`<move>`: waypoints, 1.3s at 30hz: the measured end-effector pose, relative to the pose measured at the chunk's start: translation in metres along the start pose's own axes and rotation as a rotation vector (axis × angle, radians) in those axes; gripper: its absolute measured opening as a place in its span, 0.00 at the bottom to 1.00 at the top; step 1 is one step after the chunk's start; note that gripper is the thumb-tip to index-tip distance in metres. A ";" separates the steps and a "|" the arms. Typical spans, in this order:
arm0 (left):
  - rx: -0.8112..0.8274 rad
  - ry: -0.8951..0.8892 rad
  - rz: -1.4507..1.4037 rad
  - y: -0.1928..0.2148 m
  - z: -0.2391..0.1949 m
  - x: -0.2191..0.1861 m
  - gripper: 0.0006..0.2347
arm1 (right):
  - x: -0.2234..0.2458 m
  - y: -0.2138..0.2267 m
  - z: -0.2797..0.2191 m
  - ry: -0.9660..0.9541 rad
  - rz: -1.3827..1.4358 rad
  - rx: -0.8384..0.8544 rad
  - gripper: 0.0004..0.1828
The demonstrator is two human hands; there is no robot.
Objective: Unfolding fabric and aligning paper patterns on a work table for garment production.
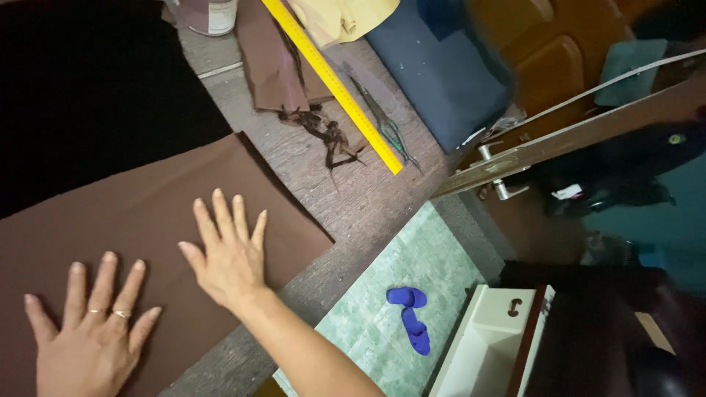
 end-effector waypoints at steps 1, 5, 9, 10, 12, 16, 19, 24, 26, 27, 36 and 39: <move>-0.003 0.027 0.062 0.001 -0.001 0.003 0.30 | -0.005 0.001 0.000 -0.009 -0.031 -0.017 0.34; -0.053 0.076 0.067 0.008 0.000 0.030 0.30 | -0.038 -0.005 0.001 -0.003 -0.112 -0.038 0.34; 0.099 0.242 0.047 0.024 0.001 0.060 0.30 | -0.071 -0.005 0.004 -0.028 -0.316 -0.016 0.35; 0.065 0.240 0.047 0.029 0.000 0.065 0.30 | -0.081 -0.006 0.004 -0.028 -0.392 -0.026 0.35; 0.082 0.281 0.094 0.032 -0.004 0.076 0.30 | -0.096 -0.005 0.004 -0.032 -0.392 -0.022 0.34; 0.035 0.195 0.144 0.049 -0.009 0.070 0.28 | -0.126 -0.003 0.005 -0.125 -0.147 -0.020 0.32; 0.147 -0.075 0.069 0.073 -0.003 0.031 0.26 | -0.144 0.008 0.008 0.034 0.019 -0.278 0.26; 0.149 -0.384 -0.177 0.046 -0.045 -0.010 0.18 | -0.169 0.015 0.017 -0.141 0.055 -0.219 0.13; 0.185 -0.423 -0.219 0.047 -0.047 -0.017 0.14 | -0.176 0.012 0.024 -0.163 0.050 -0.184 0.05; 0.185 -0.449 -0.334 0.052 -0.044 -0.019 0.10 | -0.175 0.011 0.027 -0.201 0.006 -0.203 0.06; 0.176 -0.085 -0.071 0.045 0.018 0.019 0.23 | -0.006 -0.005 0.043 0.448 0.091 0.072 0.22; 0.262 0.081 0.069 0.046 0.025 0.048 0.26 | -0.001 -0.019 0.054 0.514 -0.023 0.234 0.26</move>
Point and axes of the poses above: each hand's wrist, its own z-axis towards the middle knuckle, its own y-axis out of the back of the hand, x = y × z, the point moved 1 cm from there along z, towards the middle knuckle
